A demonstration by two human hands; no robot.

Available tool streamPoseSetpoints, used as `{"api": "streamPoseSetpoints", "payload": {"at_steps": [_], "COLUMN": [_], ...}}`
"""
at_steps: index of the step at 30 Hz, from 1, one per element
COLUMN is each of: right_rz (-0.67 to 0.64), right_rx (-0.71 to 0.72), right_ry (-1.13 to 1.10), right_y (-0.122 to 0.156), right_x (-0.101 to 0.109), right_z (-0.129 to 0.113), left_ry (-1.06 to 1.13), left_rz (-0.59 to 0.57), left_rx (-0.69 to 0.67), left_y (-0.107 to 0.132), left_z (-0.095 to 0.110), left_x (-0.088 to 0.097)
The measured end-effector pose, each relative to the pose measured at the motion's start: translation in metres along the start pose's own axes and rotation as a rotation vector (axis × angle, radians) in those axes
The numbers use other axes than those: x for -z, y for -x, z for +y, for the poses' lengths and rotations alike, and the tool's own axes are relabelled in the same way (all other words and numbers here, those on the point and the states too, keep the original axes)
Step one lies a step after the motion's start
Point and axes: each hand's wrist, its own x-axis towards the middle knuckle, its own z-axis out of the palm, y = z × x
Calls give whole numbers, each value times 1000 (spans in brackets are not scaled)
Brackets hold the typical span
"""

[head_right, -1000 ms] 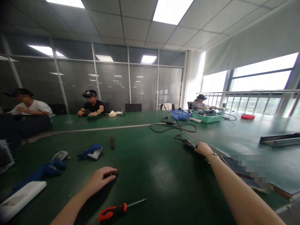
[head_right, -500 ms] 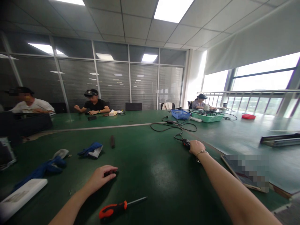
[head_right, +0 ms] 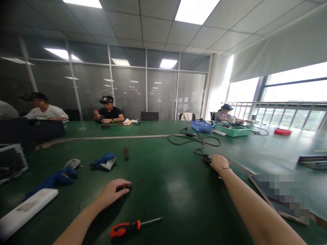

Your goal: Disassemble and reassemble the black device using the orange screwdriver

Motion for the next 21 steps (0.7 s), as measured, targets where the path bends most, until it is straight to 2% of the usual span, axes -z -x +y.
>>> {"api": "streamPoseSetpoints", "payload": {"at_steps": [9,21], "right_rz": [-61,-88], "right_rx": [2,2], "right_ry": [10,30], "right_y": [-17,-22], "right_x": [4,6], "right_z": [-15,-18], "left_ry": [13,-12], "left_rz": [0,-4], "left_rx": [7,-2], "left_y": [2,2], "left_z": [2,3], "left_x": [1,-1]}}
